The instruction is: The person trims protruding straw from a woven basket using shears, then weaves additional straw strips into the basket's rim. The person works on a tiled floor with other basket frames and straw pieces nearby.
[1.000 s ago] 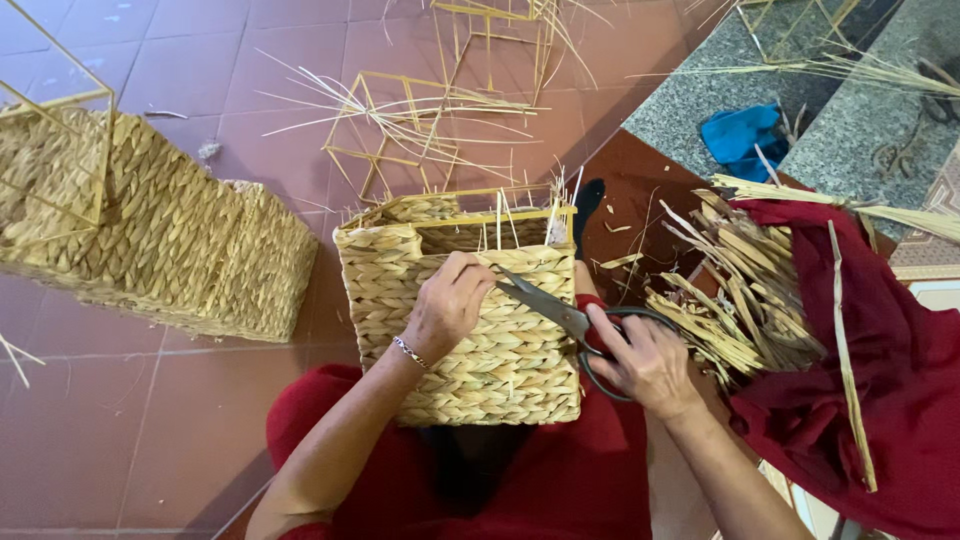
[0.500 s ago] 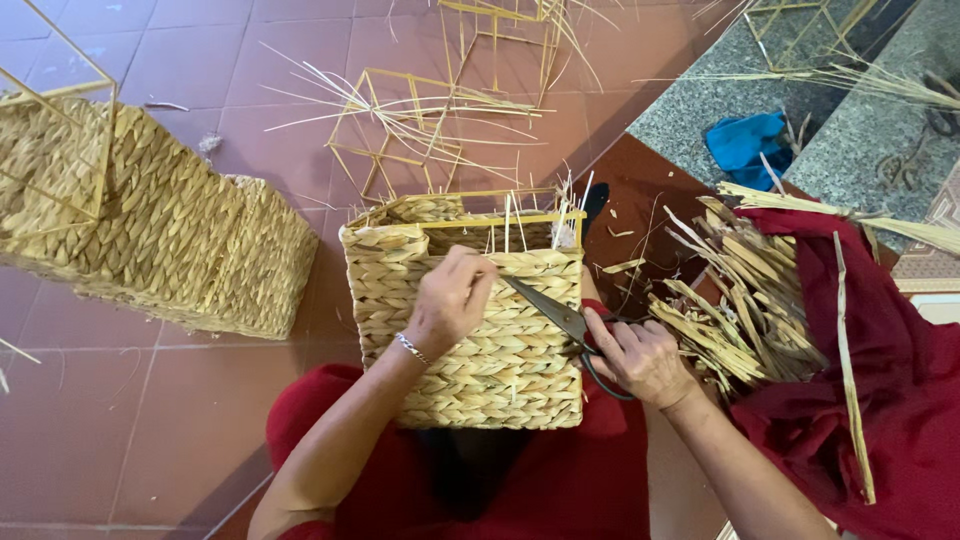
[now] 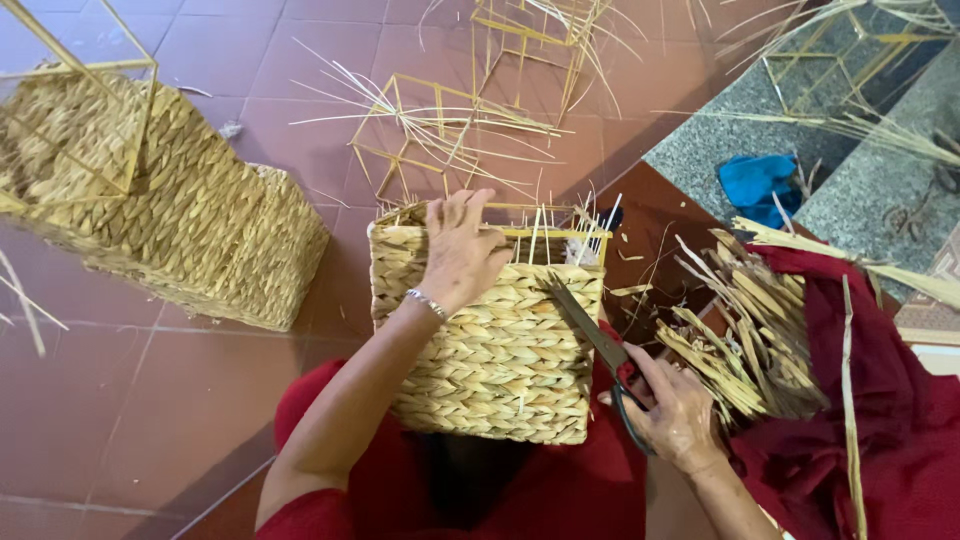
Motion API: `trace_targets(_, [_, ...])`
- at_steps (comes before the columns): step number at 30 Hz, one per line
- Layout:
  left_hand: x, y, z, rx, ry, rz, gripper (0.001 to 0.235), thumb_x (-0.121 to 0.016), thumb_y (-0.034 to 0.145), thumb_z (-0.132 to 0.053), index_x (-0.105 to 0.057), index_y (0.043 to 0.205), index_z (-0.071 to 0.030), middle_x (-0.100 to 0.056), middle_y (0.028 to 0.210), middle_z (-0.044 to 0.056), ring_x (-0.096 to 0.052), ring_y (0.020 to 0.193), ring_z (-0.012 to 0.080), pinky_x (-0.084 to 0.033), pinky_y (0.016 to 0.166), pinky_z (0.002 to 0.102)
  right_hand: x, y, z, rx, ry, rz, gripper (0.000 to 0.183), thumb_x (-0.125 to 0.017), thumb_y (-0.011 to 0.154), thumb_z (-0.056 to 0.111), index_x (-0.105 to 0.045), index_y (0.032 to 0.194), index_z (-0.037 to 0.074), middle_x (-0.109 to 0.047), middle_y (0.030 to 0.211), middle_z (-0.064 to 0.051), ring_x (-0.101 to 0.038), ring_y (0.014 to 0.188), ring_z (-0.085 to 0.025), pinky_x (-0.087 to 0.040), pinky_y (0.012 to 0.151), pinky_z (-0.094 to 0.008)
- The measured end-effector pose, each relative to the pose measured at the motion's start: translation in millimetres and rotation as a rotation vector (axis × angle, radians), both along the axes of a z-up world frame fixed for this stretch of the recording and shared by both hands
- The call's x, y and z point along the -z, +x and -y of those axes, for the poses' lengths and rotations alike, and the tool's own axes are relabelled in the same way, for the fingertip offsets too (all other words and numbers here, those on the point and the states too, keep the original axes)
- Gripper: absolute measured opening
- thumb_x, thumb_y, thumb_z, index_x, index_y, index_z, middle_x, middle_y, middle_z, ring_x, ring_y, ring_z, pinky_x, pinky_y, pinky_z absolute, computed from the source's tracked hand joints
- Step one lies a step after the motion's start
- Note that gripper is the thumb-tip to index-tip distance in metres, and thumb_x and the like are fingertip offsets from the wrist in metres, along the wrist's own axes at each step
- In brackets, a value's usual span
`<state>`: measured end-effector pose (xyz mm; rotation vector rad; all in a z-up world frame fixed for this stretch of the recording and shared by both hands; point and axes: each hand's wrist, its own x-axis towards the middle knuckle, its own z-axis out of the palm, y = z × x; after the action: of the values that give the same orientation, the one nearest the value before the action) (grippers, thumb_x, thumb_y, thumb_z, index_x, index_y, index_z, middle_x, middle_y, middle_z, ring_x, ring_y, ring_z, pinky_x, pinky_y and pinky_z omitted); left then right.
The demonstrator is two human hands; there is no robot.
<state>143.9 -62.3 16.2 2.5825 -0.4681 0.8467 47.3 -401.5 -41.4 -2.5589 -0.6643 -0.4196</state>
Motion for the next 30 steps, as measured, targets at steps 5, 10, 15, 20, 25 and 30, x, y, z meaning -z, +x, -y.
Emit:
trace_targets(5, [27,14,-6,0.1,-0.26,-0.096,0.006,-0.073,0.078,-0.019,-0.076,0.073,-0.016,-0.068,0.122,0.001,-0.053,0.12,0.0243,-0.027,0.108,0.047,-24,4,-11,-0.056,-0.035,-0.032,0.072,-0.085,0.069,0.035,-0.062,0.133,0.01,-0.066,0.067,-0.004,-0.057,0.055,-0.02,-0.047,0.057,-0.038])
trace_targets(10, [37,20,-7,0.048,-0.24,-0.294,0.006,-0.077,0.079,-0.025,-0.079,0.079,-0.019,-0.069,0.102,0.0,-0.055,0.106,0.0228,-0.029,0.103,0.046,-23,18,-17,-0.093,-0.131,-0.019,0.072,-0.084,0.072,0.032,-0.06,0.136,0.011,-0.07,0.071,-0.004,-0.061,0.055,-0.019,-0.049,0.058,-0.039])
trace_targets(15, [45,28,-5,0.025,-0.307,-0.279,0.004,-0.075,0.077,-0.022,-0.077,0.076,-0.018,-0.071,0.094,-0.002,-0.06,0.102,0.0198,-0.033,0.1,0.044,-30,22,-19,-0.136,-0.174,0.045,0.073,-0.083,0.069,0.031,-0.06,0.137,0.014,-0.069,0.078,-0.007,-0.064,0.066,-0.023,-0.052,0.064,-0.041])
trace_targets(20, [43,31,-21,0.126,-0.351,-0.353,0.005,-0.073,0.084,-0.022,-0.073,0.082,-0.017,-0.066,0.089,-0.001,-0.063,0.095,0.0175,-0.035,0.1,0.042,-38,31,-23,-0.087,-0.262,-0.026,0.072,-0.083,0.072,0.035,-0.06,0.137,0.018,-0.068,0.074,-0.008,-0.061,0.062,-0.024,-0.053,0.061,-0.043])
trace_targets(25, [34,26,-21,0.131,-0.294,-0.399,0.005,-0.069,0.088,-0.02,-0.072,0.085,-0.017,-0.061,0.096,0.0,-0.06,0.094,0.0188,-0.034,0.095,0.042,-47,53,-40,-0.058,-0.405,-0.127,0.071,-0.081,0.076,0.036,-0.06,0.143,0.023,-0.068,0.07,-0.006,-0.06,0.05,-0.02,-0.05,0.059,-0.042])
trace_targets(30, [32,19,-20,0.154,-0.318,-0.314,0.002,-0.07,0.089,-0.02,-0.07,0.088,-0.018,-0.058,0.104,0.0,-0.058,0.099,0.0196,-0.035,0.092,0.042,-67,55,-57,-0.104,-0.442,-0.078,0.07,-0.08,0.074,0.039,-0.059,0.137,0.016,-0.068,0.07,-0.009,-0.061,0.052,-0.024,-0.049,0.058,-0.044])
